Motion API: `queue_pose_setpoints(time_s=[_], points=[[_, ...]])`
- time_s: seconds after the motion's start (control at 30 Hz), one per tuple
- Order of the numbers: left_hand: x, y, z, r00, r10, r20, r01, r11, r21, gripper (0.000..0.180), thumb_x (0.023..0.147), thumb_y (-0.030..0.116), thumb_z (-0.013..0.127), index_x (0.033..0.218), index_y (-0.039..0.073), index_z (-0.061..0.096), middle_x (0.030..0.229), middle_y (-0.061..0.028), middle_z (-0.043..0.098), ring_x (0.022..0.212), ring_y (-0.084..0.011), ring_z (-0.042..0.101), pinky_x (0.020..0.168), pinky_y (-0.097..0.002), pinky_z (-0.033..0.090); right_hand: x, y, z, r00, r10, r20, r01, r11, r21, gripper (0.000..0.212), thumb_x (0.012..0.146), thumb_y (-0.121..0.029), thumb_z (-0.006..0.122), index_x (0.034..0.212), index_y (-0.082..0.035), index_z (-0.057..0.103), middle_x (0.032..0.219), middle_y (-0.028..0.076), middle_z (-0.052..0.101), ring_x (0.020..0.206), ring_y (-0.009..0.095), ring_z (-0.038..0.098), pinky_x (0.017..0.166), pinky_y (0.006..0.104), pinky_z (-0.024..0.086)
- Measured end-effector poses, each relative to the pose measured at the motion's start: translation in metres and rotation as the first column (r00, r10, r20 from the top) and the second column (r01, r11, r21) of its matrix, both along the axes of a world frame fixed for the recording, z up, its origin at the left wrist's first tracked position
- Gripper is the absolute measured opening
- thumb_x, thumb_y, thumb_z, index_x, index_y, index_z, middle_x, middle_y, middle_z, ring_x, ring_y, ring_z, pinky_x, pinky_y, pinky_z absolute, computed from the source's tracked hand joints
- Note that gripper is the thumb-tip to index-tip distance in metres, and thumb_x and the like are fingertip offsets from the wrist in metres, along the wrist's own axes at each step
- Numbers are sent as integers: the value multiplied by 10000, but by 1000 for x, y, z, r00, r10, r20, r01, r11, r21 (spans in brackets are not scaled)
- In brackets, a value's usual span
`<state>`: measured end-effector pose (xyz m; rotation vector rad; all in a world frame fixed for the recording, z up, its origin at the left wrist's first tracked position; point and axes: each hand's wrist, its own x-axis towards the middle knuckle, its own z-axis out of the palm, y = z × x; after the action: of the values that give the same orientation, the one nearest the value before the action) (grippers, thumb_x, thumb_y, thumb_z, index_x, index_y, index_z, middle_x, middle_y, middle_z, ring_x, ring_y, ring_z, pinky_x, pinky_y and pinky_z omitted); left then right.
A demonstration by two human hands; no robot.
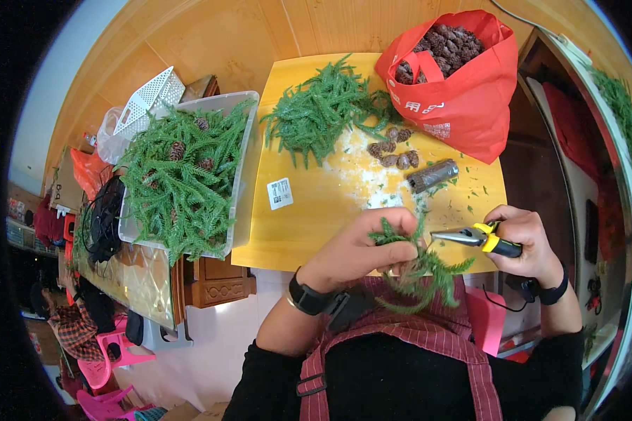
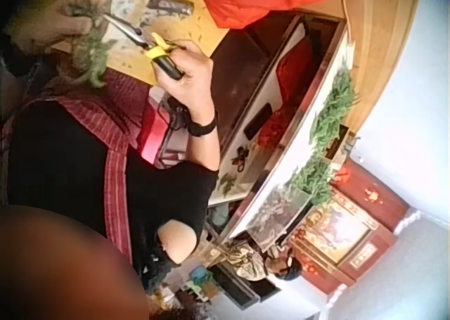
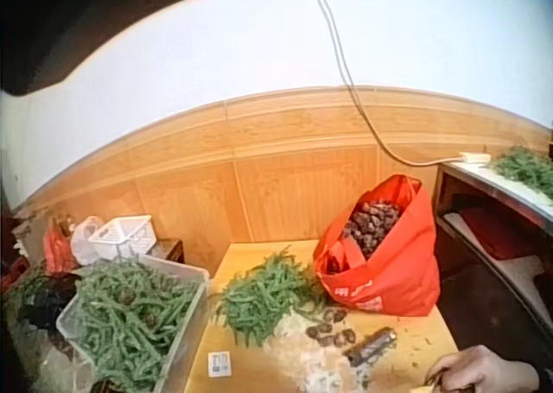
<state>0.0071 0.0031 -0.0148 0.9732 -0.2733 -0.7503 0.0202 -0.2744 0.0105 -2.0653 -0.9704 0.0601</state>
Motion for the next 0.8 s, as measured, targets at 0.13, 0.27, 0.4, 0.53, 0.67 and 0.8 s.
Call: queue_pose_setpoints(time_s=[0.13, 0.27, 0.4, 0.53, 0.67, 0.8], points=[[3, -4, 3, 622, 186, 761, -542, 803, 247, 120, 770, 48, 637, 822, 16, 533, 785, -57, 597, 647, -121, 556, 555, -237, 434, -14, 4, 4, 965, -261, 29, 261, 947, -188, 172, 630, -68, 653, 566, -11, 505, 560, 79, 501, 590, 245, 531, 577, 332, 444], [2, -8, 5, 266, 117, 957, -750, 648, 129, 121, 739, 6, 638, 798, 12, 532, 775, -91, 603, 714, -196, 603, 634, -285, 470, -17, 10, 8, 951, -308, -21, 301, 942, -151, 201, 634, -71, 674, 567, -21, 491, 514, 90, 428, 583, 272, 516, 594, 320, 452], [1, -6, 0, 417, 232, 879, -668, 734, 123, 142, 734, 28, 644, 827, 16, 537, 756, -98, 572, 685, -243, 571, 601, -296, 444, -9, 6, 4, 988, -147, 55, 150, 987, -54, 182, 632, -96, 673, 595, -19, 512, 533, 86, 465, 596, 274, 522, 729, 354, 444], [1, -6, -1, 463, 239, 854, -648, 749, 142, 129, 737, 32, 645, 813, 11, 543, 753, -97, 570, 675, -237, 571, 597, -297, 445, -9, 8, 6, 992, -128, 15, 129, 991, -38, 178, 641, -109, 667, 607, -19, 517, 541, 84, 475, 605, 277, 531, 779, 361, 441], [1, -6, 2, 410, 217, 886, -654, 747, 120, 126, 739, 31, 643, 810, 9, 542, 749, -97, 568, 675, -233, 571, 597, -295, 446, -9, 4, 4, 992, -122, -14, 122, 992, -37, 173, 647, -117, 670, 615, -19, 531, 536, 84, 474, 599, 275, 533, 789, 359, 441], [0, -6, 4, 454, 223, 863, -621, 774, 127, 123, 740, 25, 640, 810, 9, 540, 752, -100, 569, 680, -233, 573, 599, -298, 447, -8, 4, 2, 990, -130, -47, 129, 991, -32, 183, 650, -110, 677, 605, -17, 526, 524, 81, 464, 619, 276, 542, 753, 354, 455]])
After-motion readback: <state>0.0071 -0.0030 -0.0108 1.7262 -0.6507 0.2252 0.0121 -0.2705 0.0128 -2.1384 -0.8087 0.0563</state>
